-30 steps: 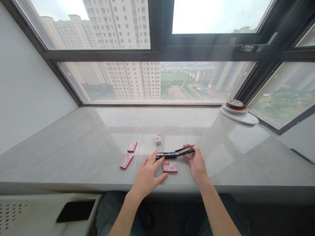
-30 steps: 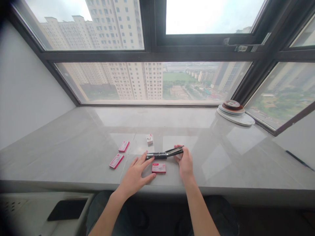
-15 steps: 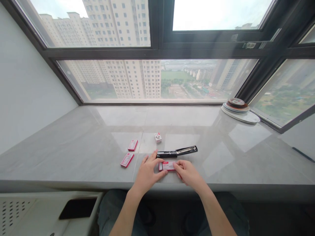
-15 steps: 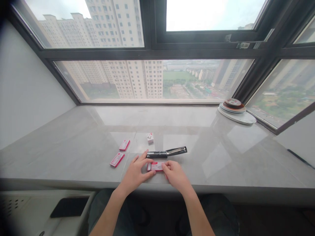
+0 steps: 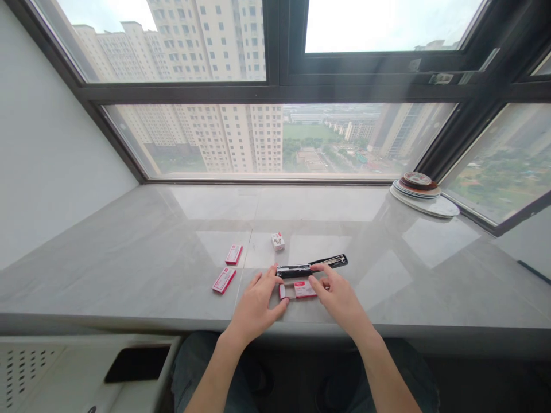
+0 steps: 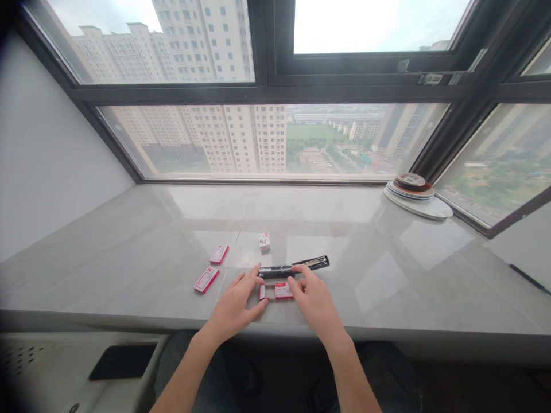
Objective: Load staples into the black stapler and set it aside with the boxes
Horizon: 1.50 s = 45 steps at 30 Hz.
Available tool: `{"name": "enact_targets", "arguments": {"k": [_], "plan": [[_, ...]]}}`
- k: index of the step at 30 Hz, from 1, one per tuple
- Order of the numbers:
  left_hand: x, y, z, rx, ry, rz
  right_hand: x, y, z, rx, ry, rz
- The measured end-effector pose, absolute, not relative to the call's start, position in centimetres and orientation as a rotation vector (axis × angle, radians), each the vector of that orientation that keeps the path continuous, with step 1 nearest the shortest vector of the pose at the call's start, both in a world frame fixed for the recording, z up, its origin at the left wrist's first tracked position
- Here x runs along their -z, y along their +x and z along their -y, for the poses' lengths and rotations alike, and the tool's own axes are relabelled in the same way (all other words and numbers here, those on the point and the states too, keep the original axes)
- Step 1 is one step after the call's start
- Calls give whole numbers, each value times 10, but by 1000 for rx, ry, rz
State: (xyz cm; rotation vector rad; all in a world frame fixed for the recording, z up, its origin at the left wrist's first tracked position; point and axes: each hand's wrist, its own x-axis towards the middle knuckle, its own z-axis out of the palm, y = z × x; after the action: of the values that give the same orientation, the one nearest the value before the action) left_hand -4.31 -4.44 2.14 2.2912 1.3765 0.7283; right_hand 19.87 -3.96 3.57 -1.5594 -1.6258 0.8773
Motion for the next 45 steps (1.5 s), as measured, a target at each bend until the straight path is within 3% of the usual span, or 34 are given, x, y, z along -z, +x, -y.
{"name": "enact_targets", "arguments": {"k": [14,30,38,45], "plan": [[-27,-42,43,-774,2272,-1381,-22,139,8,-1266,-1362,1355],[-29,-45,44,-792,2223,-1388,-52,151,35,-790,-1496,2070],[-26,-50,47,-831,2269,-1362,-49,180,54,-814,-1544,1922],[-28,-35,54,-868,2160,-1726,-34,216,55,-803,-1751,1804]]}}
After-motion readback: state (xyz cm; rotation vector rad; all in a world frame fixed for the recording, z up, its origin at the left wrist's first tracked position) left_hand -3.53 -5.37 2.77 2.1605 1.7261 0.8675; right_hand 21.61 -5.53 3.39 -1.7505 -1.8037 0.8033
